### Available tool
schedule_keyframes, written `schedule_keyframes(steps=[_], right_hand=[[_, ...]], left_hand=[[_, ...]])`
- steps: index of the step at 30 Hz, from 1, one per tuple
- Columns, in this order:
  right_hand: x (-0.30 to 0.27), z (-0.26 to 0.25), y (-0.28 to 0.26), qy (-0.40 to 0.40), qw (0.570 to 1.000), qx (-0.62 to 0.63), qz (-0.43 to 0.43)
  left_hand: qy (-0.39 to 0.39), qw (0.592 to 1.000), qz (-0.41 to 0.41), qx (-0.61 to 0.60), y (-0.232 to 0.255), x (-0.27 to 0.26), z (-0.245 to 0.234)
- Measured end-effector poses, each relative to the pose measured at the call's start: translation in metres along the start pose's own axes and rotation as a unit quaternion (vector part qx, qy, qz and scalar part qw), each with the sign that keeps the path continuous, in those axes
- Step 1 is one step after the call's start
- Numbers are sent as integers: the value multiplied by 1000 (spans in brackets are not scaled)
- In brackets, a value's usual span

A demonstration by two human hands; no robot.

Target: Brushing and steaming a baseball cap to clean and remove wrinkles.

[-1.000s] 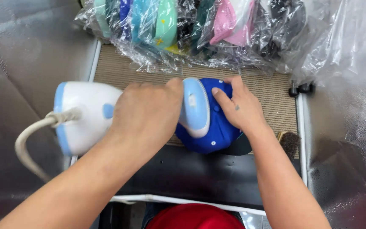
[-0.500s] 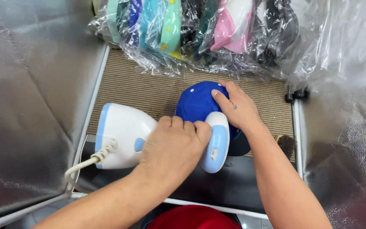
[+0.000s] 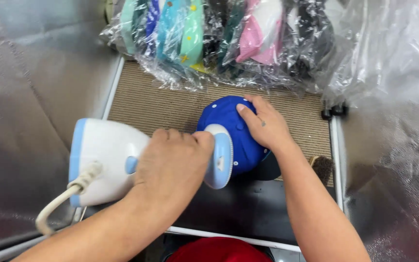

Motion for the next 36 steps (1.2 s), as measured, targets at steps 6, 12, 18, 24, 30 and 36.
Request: schedule_keyframes(steps=[6,12,18,24,30,36], right_hand=[[1,-1,1,3,1000,-3,-20],[2,-2,6,4,1000,-12,-7],[-1,-4,3,4,1000,23,-1],[1,2,5,-64,996,7,66],[4,-1,7,-60,996,-1,71],[2,-2,4,-57,996,9,72]], left_hand=[[44,995,20,-86,47,6,-13],[26,999,13,-26,20,10,-5],[33,996,-19,-75,30,16,0],[-17,993,-44,-106,-33,5,23],[-119,937,-101,-313,-49,46,61],[-297,827,-195,-435,-58,-8,117]])
Point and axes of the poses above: each hand's wrist, its own x-axis towards the middle knuckle, its own z-axis out of the palm, y = z × x, the point moved 6 cm from there along x, towards the middle knuckle, and after that the axes turned 8 degrees about x, right-handed, at the moved point
